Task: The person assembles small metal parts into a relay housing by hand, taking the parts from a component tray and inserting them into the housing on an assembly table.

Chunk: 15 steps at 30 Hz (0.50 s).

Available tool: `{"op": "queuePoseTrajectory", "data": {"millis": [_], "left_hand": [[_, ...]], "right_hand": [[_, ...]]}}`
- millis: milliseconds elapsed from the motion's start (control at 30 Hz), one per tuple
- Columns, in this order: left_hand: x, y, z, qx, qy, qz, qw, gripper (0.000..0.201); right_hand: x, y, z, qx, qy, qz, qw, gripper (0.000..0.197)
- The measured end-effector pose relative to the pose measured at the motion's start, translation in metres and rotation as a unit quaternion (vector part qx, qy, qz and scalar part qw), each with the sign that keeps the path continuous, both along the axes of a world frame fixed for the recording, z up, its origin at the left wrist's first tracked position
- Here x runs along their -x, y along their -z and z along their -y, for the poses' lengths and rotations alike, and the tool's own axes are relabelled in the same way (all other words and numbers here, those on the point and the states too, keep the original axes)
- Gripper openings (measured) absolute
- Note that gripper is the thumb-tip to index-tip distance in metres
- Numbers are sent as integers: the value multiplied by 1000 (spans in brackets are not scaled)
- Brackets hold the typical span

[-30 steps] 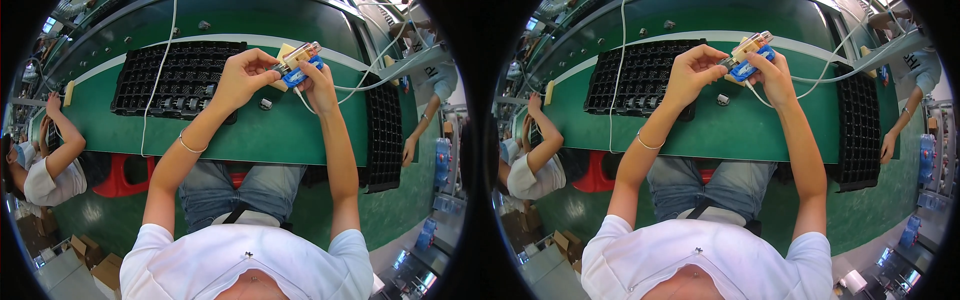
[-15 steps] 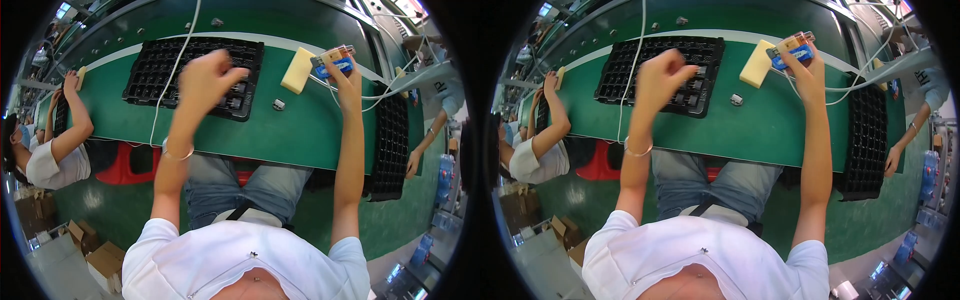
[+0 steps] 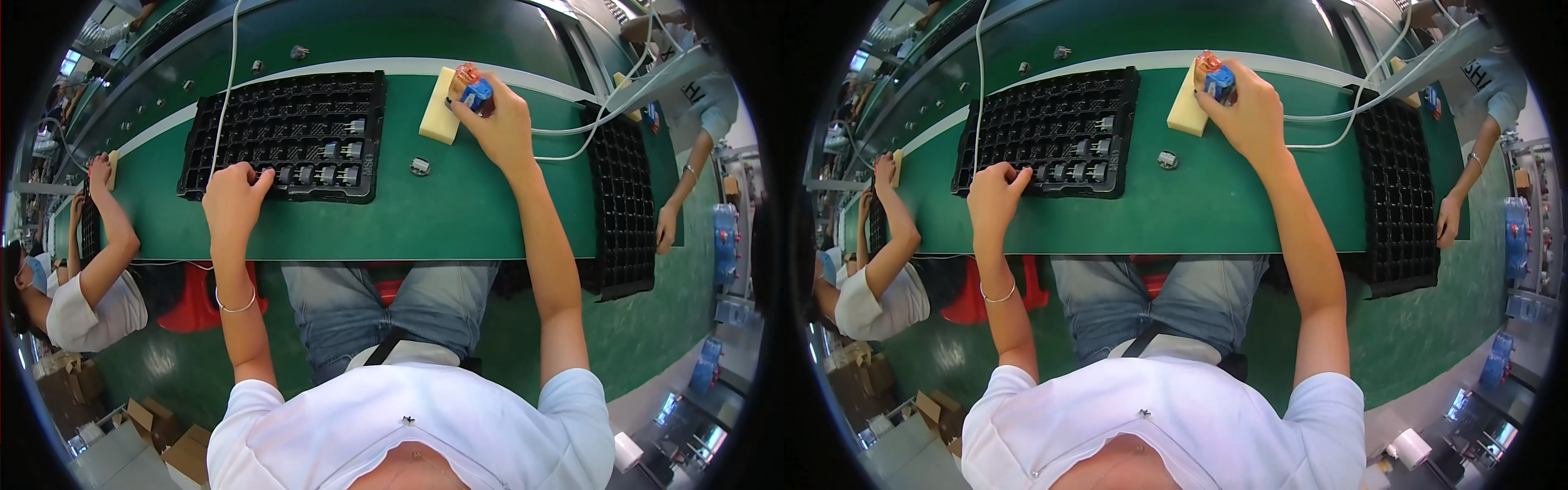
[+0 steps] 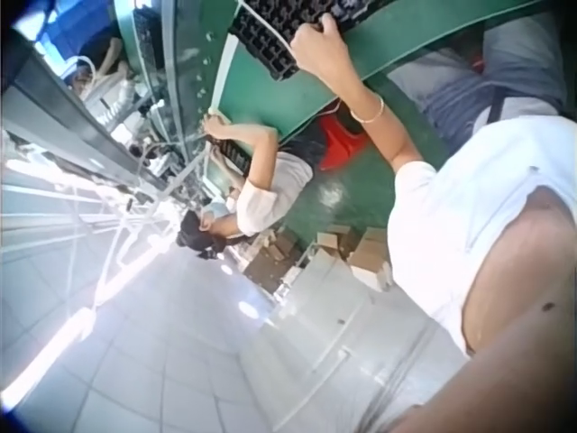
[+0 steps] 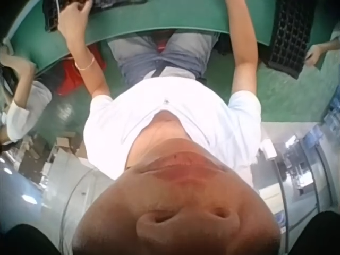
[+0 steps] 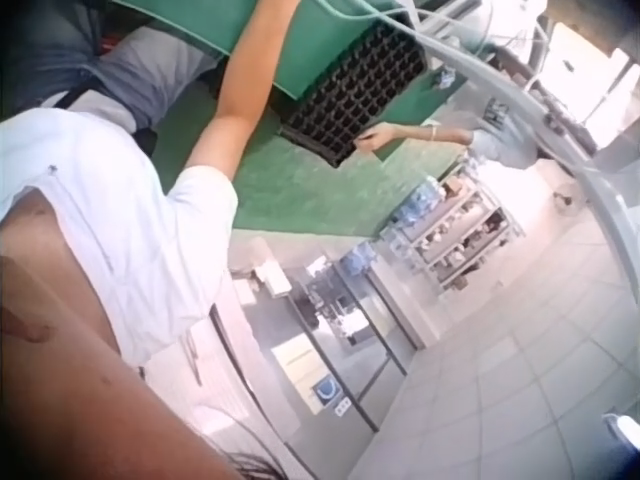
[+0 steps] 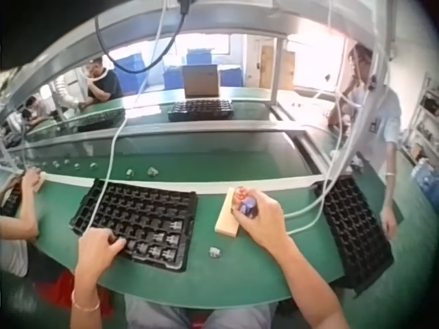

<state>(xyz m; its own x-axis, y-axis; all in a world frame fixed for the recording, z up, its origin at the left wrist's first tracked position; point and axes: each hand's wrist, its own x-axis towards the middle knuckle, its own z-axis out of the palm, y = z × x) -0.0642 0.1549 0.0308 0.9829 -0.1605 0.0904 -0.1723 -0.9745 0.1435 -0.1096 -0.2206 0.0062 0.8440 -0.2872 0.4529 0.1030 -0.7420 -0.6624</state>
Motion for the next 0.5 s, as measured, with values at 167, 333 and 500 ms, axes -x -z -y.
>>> {"op": "queuePoseTrajectory", "data": {"millis": [167, 333, 500], "left_hand": [[0, -12, 10, 120, 38, 54, 991, 27], [-11, -15, 45, 396, 141, -10, 908, 20], [-27, -18, 105, 624, 188, -163, 741, 15]], "right_hand": [[4, 0, 2, 10, -2, 3, 1000, 43], [3, -1, 0, 6, -8, 11, 1000, 43], [2, -1, 1, 0, -6, 8, 1000, 40]]}}
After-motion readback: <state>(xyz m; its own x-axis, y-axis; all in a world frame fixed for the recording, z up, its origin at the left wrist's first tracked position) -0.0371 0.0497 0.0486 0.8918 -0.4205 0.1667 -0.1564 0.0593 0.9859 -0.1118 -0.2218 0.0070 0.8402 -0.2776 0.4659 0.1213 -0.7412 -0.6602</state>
